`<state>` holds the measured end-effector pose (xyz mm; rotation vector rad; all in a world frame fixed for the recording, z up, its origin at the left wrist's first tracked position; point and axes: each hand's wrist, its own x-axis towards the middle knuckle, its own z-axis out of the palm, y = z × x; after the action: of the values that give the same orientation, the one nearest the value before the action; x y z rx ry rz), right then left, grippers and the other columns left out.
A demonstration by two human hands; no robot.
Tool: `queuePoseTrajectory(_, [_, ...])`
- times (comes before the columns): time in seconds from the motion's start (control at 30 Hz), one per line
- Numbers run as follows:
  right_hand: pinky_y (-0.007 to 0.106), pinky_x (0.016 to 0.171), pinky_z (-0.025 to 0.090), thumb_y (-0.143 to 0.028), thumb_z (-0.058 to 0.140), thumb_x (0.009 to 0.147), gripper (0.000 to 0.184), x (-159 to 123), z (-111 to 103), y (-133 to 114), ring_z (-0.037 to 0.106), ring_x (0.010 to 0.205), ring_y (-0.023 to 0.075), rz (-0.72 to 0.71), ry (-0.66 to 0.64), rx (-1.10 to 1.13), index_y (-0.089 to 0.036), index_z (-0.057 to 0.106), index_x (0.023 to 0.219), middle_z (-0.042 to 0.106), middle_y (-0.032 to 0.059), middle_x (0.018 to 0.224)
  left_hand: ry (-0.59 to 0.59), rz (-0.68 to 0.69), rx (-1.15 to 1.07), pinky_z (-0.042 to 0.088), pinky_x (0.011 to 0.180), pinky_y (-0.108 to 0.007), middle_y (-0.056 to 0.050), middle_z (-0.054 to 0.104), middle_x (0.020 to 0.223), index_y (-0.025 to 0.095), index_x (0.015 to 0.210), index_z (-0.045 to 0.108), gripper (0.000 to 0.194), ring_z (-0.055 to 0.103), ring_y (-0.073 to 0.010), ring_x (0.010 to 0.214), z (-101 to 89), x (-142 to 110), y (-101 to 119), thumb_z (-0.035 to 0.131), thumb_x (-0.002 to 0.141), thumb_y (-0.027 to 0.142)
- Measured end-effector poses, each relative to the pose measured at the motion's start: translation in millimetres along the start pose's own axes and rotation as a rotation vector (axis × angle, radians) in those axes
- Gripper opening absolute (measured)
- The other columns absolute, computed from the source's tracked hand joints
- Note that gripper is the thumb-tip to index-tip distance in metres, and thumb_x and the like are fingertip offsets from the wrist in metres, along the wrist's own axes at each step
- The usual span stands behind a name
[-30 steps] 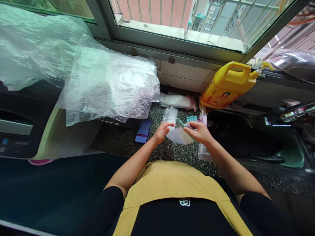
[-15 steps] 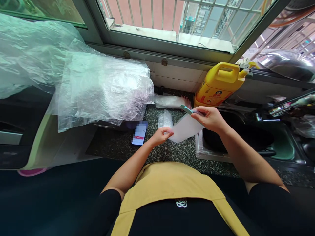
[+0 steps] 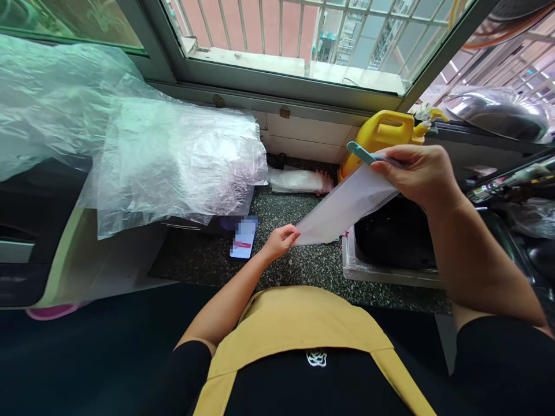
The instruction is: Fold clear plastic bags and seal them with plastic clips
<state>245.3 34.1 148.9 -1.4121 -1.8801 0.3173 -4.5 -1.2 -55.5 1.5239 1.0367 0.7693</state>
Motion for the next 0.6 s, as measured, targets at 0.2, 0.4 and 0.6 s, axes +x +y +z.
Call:
queuePoseTrajectory(0.2, [0.023,0.058,0.042,-0.035,0.066,0.076,0.021,6.6,-2.1,-19.5,0.053,0.063,0.0074,-0.119,-0.112,0.050,-0.017,0.073,0.084,0.064,-0.0027,0.070,-0.100,0.126,-0.013,0.047,0.075,-0.029,-0.003,0.064,0.077,0.016,0.078,0.062,0.036,0.057,-0.0154,0.075,-19.7,13.5,37.2,0.065,0.070,0.052])
queuePoseTrajectory(0.4, [0.021,0.056,0.040,-0.031,0.072,0.072,0.020,18.0,14.3,-51.6,0.046,0.060,0.0062,-0.169,-0.202,-0.030,-0.013,0.067,0.080,0.055,-0.0038,0.064,-0.129,0.421,-0.118,0.051,0.078,-0.031,-0.003,0.067,0.088,0.020,0.090,0.067,0.049,0.061,-0.0168,0.082,-43.3,50.2,132.4,0.075,0.058,0.056])
queuePoseTrajectory(0.6, [0.021,0.062,0.044,-0.039,0.070,0.075,0.026,27.8,7.2,-64.8,0.050,0.062,0.0068,-0.214,-0.193,0.004,-0.015,0.069,0.082,0.057,-0.0036,0.064,-0.011,0.488,-0.177,0.054,0.062,-0.027,0.002,0.066,0.074,0.019,0.075,0.069,0.036,0.064,-0.0139,0.074,-37.6,67.0,170.8,0.073,0.064,0.053])
